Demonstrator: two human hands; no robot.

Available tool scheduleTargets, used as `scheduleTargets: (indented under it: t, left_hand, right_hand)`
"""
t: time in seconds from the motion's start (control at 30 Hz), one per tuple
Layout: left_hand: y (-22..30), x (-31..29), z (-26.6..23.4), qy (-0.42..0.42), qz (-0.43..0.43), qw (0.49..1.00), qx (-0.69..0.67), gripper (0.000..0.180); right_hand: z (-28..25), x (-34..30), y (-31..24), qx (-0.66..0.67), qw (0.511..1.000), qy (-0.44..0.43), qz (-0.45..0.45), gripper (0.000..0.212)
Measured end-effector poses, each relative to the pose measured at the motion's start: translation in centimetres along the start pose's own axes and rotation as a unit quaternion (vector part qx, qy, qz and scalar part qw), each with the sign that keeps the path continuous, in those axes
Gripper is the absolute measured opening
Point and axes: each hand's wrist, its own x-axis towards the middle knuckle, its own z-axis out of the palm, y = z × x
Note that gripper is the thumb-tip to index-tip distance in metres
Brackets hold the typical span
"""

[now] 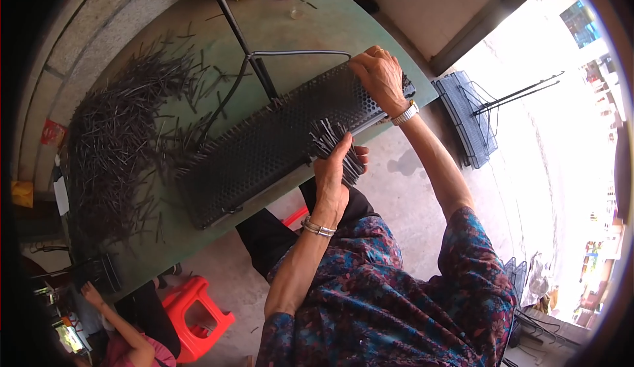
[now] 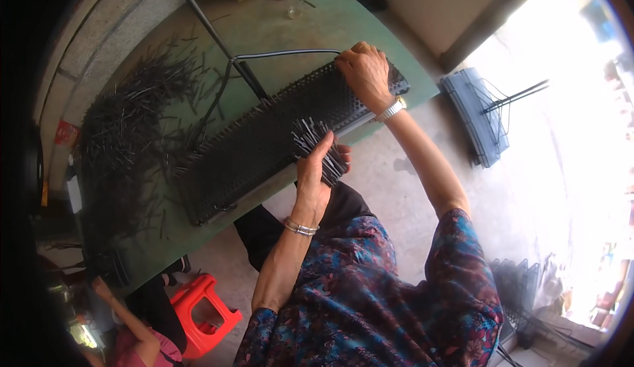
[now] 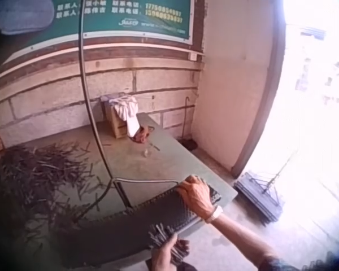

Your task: Inserting thin metal rods into a perforated metal block as part of an assembly process.

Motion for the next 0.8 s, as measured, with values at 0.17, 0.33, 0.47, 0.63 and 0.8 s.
scheduleTargets:
  t: [0.17, 0.33, 0.47, 0.63, 0.8]
  left_hand:
    - [0.3, -0.1, 0.0, -0.001, 0.010, 1.000, 0.004, 0.023]
    - [0.5, -0.3, 0.2, 0.009, 0.015, 1.000, 0.001, 0.020]
    - [0.5, -0.3, 0.1, 0.001, 0.011, 1.000, 0.009, 0.017]
    - [0.3, 0.2, -0.4, -0.005, 0.027, 0.999, 0.019, 0.019]
    - [0.4, -0.1, 0.3, -0.020, 0.044, 0.998, 0.032, 0.023]
  right_hand:
    - [0.1, -0.6, -0.4, -0.054, 0.998, 0.015, 0.014, 0.018]
    - [0.8, -0.1, 0.3, -0.061, 0.998, -0.008, -0.010, 0.020]
    - [-0.1, -1.3, -0.3, -0.092, 0.996, -0.017, 0.005, 0.024]
    - [-5.0, -3.0, -3.6, 0.121, 0.978, -0.148, 0.081, 0.035]
    - [-5.8, -5.0, -4.6, 0.385, 0.860, -0.300, 0.146, 0.021]
